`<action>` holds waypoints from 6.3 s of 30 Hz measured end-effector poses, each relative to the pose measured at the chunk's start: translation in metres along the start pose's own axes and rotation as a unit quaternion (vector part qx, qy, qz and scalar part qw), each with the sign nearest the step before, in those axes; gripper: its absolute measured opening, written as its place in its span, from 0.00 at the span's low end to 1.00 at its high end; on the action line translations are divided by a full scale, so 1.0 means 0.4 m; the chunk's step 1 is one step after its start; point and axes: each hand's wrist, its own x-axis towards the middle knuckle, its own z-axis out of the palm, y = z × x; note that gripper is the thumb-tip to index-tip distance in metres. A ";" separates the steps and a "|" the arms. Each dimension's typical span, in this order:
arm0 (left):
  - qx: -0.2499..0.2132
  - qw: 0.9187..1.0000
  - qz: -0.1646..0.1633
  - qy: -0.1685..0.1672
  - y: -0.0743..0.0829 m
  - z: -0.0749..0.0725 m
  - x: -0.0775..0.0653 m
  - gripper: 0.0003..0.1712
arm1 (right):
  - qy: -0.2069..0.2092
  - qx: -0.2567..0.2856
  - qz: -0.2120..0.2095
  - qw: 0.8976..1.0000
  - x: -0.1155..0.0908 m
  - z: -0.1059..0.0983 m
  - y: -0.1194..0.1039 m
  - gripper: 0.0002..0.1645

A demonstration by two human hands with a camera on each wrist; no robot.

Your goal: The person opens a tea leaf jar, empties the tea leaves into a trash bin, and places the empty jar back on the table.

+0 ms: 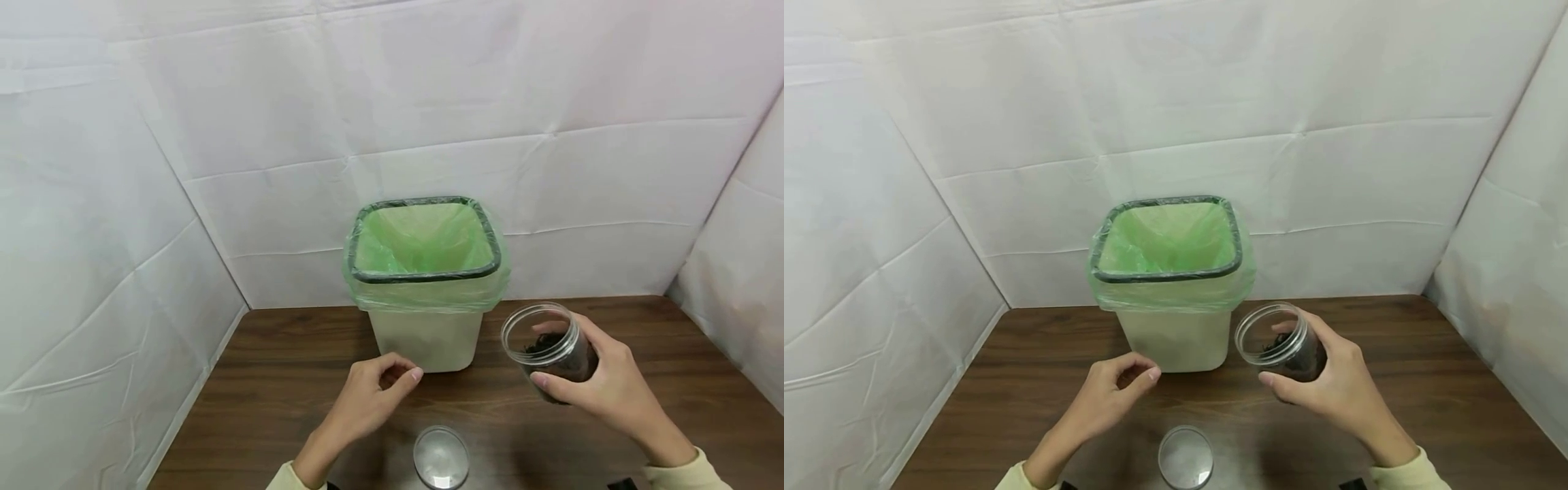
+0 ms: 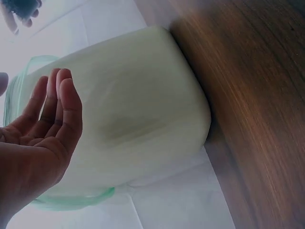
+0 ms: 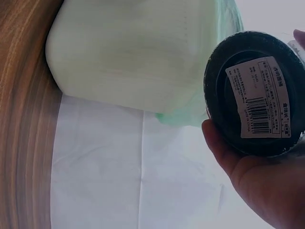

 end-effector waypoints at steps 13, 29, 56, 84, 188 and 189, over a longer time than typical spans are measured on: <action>-0.019 0.998 0.006 0.053 0.018 -0.024 0.010 0.12 | 0.016 -0.015 0.032 0.999 0.007 -0.002 -0.009 0.56; -0.007 0.995 0.023 0.101 0.037 -0.068 0.019 0.07 | 0.047 0.023 0.006 0.999 0.019 0.000 -0.003 0.57; -0.001 0.990 0.040 0.136 0.075 -0.138 0.041 0.10 | 0.091 0.032 0.046 0.994 0.042 -0.012 -0.037 0.53; -0.024 0.986 -0.004 0.167 0.096 -0.185 0.073 0.19 | 0.120 0.032 0.049 0.991 0.054 -0.016 -0.043 0.53; -0.192 0.956 -0.143 0.167 0.113 -0.275 0.219 0.24 | 0.106 0.067 0.012 0.992 0.164 -0.012 -0.083 0.47; -0.191 0.957 -0.144 0.166 0.113 -0.274 0.220 0.24 | 0.106 0.068 0.012 0.992 0.165 -0.013 -0.084 0.47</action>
